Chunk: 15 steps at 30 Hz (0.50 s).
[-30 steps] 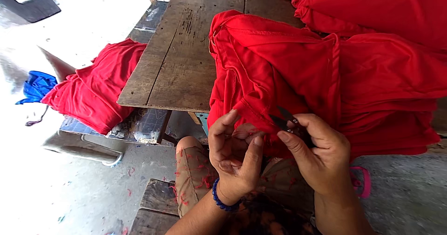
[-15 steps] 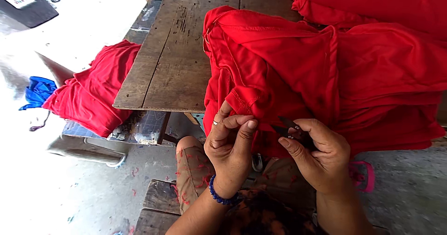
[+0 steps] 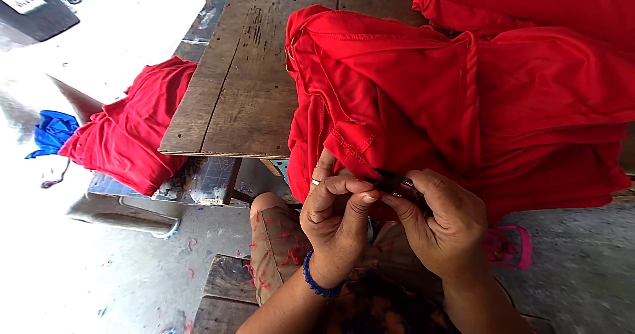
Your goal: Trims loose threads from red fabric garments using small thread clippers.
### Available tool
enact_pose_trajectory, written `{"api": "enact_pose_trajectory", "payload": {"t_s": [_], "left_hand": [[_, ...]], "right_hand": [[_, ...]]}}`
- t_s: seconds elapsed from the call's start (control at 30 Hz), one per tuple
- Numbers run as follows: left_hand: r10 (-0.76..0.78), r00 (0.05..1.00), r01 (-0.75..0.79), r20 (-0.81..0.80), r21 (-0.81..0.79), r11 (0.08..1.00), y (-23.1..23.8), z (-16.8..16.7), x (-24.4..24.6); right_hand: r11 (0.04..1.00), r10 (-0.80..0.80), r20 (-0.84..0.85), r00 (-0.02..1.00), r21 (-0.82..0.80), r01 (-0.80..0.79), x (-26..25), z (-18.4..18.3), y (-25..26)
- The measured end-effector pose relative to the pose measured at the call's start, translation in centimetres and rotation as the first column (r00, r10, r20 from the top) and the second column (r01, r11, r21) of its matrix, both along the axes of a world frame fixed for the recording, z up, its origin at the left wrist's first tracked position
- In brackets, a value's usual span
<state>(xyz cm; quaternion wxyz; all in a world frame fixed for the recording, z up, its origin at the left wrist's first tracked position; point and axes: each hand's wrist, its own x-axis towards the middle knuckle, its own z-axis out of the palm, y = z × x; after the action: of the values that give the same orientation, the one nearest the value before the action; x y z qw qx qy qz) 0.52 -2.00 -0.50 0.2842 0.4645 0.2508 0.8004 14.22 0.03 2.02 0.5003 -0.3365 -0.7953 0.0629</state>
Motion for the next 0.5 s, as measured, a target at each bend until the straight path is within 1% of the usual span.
{"api": "enact_pose_trajectory", "payload": {"t_s": [0.13,0.27,0.37,0.43,0.5], "left_hand": [[-0.008,0.998,0.008,0.061,-0.001,1.000,-0.20,-0.07,0.12],[-0.034,0.990,0.032,0.138,0.018,0.999,-0.16,0.38,-0.04],[0.028,0.994,-0.028,0.102,-0.008,1.000,-0.07,0.58,-0.18],[0.087,0.994,-0.085,0.066,-0.032,0.996,0.02,0.60,-0.25],[0.109,0.992,-0.107,0.055,-0.043,0.993,0.05,0.65,-0.37]], "right_hand": [[1.000,-0.010,-0.034,0.999,0.005,0.010,0.13,-0.12,-0.05],[0.991,0.079,-0.188,0.979,-0.089,-0.097,0.55,-0.37,0.18],[0.979,0.134,-0.241,0.961,-0.116,-0.165,0.67,-0.36,0.05],[0.978,0.142,-0.223,0.964,-0.117,-0.171,0.74,-0.35,-0.04],[0.981,0.138,-0.184,0.973,-0.109,-0.160,0.85,-0.41,-0.12]]}}
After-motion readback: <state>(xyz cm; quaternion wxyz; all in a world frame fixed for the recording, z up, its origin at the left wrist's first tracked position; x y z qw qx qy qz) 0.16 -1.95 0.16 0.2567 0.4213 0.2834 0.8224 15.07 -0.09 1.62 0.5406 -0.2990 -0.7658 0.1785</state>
